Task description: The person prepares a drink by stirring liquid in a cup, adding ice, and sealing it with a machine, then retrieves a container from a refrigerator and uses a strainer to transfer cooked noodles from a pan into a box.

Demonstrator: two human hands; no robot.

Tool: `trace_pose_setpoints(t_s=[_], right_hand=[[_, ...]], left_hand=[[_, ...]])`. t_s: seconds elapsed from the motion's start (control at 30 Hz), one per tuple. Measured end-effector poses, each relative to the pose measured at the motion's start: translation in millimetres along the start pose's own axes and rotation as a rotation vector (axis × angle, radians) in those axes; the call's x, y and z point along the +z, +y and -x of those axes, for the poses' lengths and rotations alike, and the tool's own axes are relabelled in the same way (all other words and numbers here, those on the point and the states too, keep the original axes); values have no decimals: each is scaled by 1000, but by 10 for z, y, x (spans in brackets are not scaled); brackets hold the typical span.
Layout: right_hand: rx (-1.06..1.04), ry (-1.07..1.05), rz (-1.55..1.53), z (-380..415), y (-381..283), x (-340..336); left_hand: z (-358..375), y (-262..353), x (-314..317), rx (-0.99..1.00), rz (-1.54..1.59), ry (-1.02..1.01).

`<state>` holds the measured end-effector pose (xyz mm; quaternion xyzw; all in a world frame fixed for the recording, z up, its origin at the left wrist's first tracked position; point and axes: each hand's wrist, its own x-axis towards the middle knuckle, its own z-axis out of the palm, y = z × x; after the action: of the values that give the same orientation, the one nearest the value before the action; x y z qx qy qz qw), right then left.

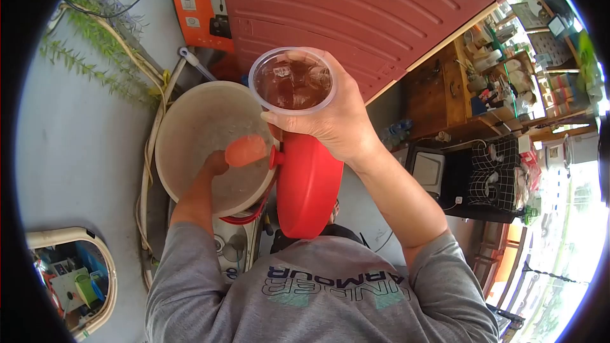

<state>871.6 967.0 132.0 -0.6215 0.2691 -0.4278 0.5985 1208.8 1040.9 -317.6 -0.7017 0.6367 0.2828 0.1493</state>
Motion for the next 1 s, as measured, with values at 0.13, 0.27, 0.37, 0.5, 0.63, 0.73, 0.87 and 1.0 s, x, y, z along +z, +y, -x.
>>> trace_pose_setpoints(t_s=[0.13, 0.27, 0.37, 0.5, 0.63, 0.73, 0.87, 1.0], right_hand=[[26, 40, -138, 116, 98, 70], [81, 11, -145, 196, 241, 171], [68, -47, -10, 207, 304, 233], [173, -80, 145, 194, 335, 343], [143, -93, 227, 194, 399, 437], [136, -106, 205, 209, 495, 516], [87, -116, 242, 240, 497, 611], [-5, -113, 195, 226, 661, 670]], left_hand=[[453, 127, -956, 66, 177, 252], [972, -133, -1996, 372, 115, 436], [1883, 49, -3049, 278, 85, 467], [2881, 434, -3921, 188, 155, 565], [3451, 902, -4290, 44, -154, 556], [3625, 1145, -4282, -25, -335, 570], [3759, 1289, -4171, -83, -390, 612], [3753, 994, -3943, -109, -372, 668]])
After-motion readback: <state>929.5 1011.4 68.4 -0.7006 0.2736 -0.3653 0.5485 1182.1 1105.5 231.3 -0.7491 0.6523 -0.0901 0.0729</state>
